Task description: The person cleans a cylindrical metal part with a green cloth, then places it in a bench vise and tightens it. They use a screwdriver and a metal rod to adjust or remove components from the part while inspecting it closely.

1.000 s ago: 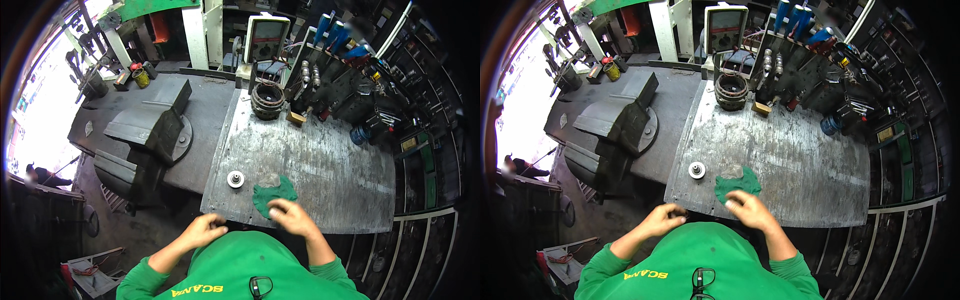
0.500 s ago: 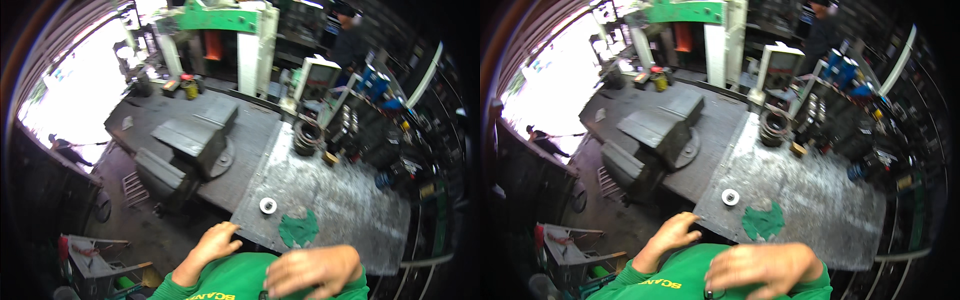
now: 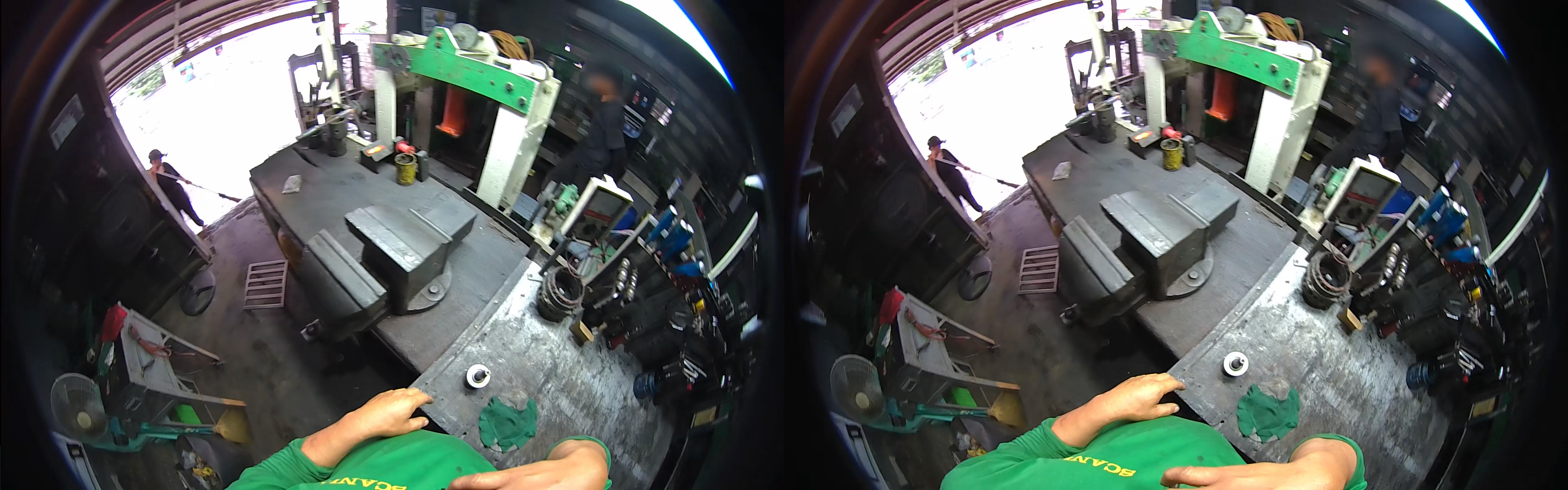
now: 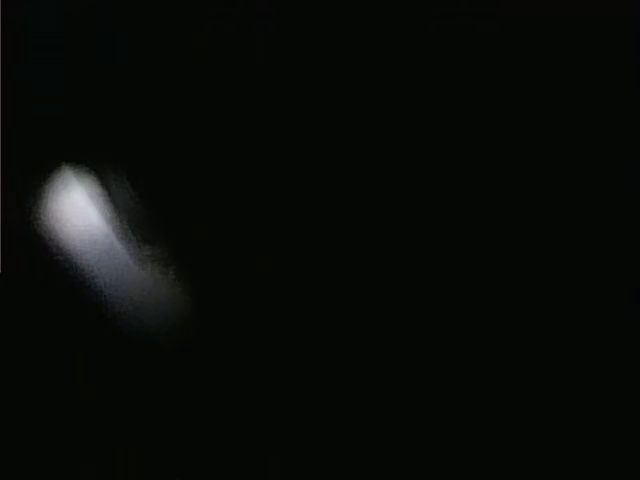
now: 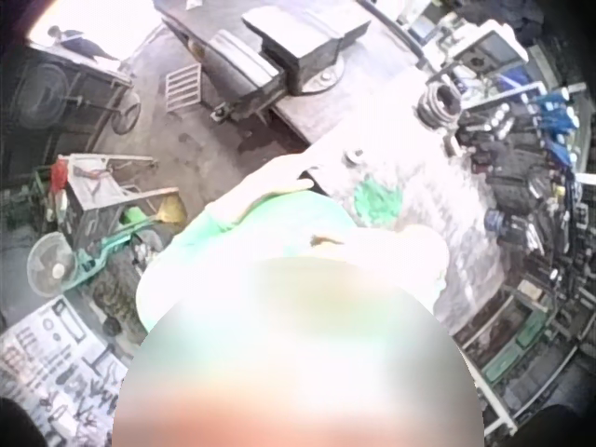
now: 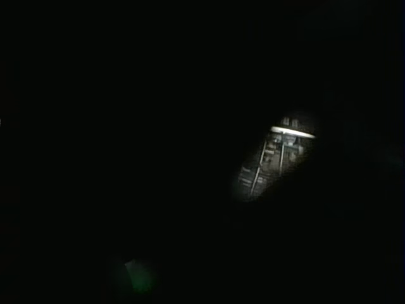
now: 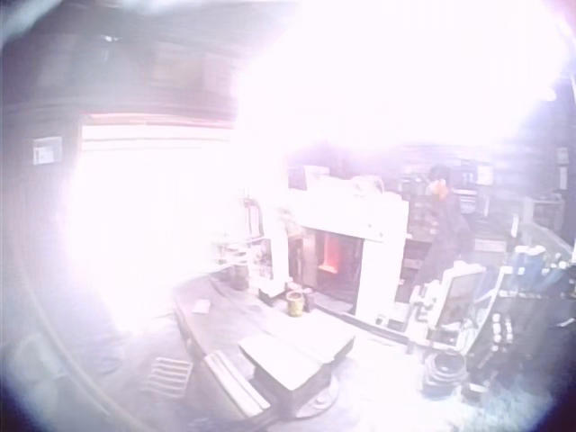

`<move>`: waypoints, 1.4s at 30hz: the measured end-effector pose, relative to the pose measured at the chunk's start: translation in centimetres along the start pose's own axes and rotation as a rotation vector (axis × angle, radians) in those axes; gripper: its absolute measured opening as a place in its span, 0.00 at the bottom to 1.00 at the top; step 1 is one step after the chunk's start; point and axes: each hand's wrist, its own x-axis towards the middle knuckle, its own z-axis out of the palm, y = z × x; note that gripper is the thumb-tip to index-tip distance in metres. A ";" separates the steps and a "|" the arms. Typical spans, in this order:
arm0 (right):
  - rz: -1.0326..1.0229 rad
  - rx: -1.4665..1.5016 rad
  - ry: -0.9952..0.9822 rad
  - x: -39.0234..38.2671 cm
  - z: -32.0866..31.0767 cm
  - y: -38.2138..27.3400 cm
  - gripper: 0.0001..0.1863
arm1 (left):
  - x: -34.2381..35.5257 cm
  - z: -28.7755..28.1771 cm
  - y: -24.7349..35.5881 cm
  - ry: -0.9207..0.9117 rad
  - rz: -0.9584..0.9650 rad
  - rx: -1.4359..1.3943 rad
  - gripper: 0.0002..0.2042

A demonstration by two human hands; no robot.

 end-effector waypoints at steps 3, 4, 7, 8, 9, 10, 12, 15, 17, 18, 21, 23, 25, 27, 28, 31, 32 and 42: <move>-0.053 0.094 0.038 -0.9 0.2 0.8 0.28 | -0.5 -0.7 -0.5 0.063 -0.020 0.023 0.26; -0.064 0.134 0.091 -1.6 0.1 1.2 0.28 | -0.6 -0.9 -0.6 0.058 -0.037 0.019 0.26; -0.103 0.260 0.341 -4.5 0.4 2.2 0.29 | -1.5 -1.6 -0.3 0.166 0.000 -0.114 0.24; -0.119 0.298 0.468 -5.7 0.8 2.8 0.29 | -1.6 -2.0 -0.1 0.226 0.031 -0.175 0.24; -0.136 0.346 0.620 -6.7 1.5 3.2 0.30 | -1.7 -2.4 0.2 0.260 0.034 -0.236 0.23; -0.131 0.364 0.792 -7.7 2.4 3.7 0.30 | -1.9 -2.9 0.7 0.379 0.062 -0.289 0.19; -0.090 0.395 1.148 -9.2 4.9 5.3 0.31 | -2.8 -3.9 1.7 0.508 0.032 -0.541 0.16; 0.596 0.144 1.382 -9.9 9.8 8.6 0.32 | -3.5 -4.9 2.9 0.575 0.202 -0.561 0.16; 0.699 0.160 1.436 -9.6 12.7 10.7 0.29 | -3.1 -4.9 3.5 0.634 0.341 -0.364 0.18; 0.720 0.196 1.433 -9.6 13.7 11.2 0.29 | -3.1 -4.6 3.7 0.562 0.258 -0.348 0.17; 0.721 0.106 1.444 -9.4 15.5 12.4 0.30 | -1.9 -4.0 3.6 0.605 0.354 -0.190 0.17; 0.710 0.092 1.458 -9.4 16.0 12.5 0.30 | -1.6 -3.5 3.6 0.582 0.359 -0.218 0.16; 0.703 0.099 1.469 -9.4 16.3 12.3 0.31 | -1.4 -3.3 3.7 0.543 0.301 -0.274 0.15; 0.658 0.186 1.520 -9.5 16.8 12.1 0.31 | -1.3 -3.1 4.0 0.566 0.241 -0.305 0.13; 0.636 0.230 1.543 -9.5 17.1 12.0 0.32 | -1.1 -3.1 4.0 0.550 0.254 -0.291 0.13; 0.608 0.256 1.562 -9.6 17.7 12.0 0.33 | -0.4 -3.1 3.9 0.543 0.328 -0.241 0.12; 0.595 0.287 1.582 -9.6 17.7 12.0 0.33 | -0.2 -3.0 3.9 0.549 0.347 -0.220 0.12; 1.061 -0.577 0.949 -9.4 16.4 11.6 0.24 | -0.5 -2.1 3.0 0.589 0.281 0.383 0.06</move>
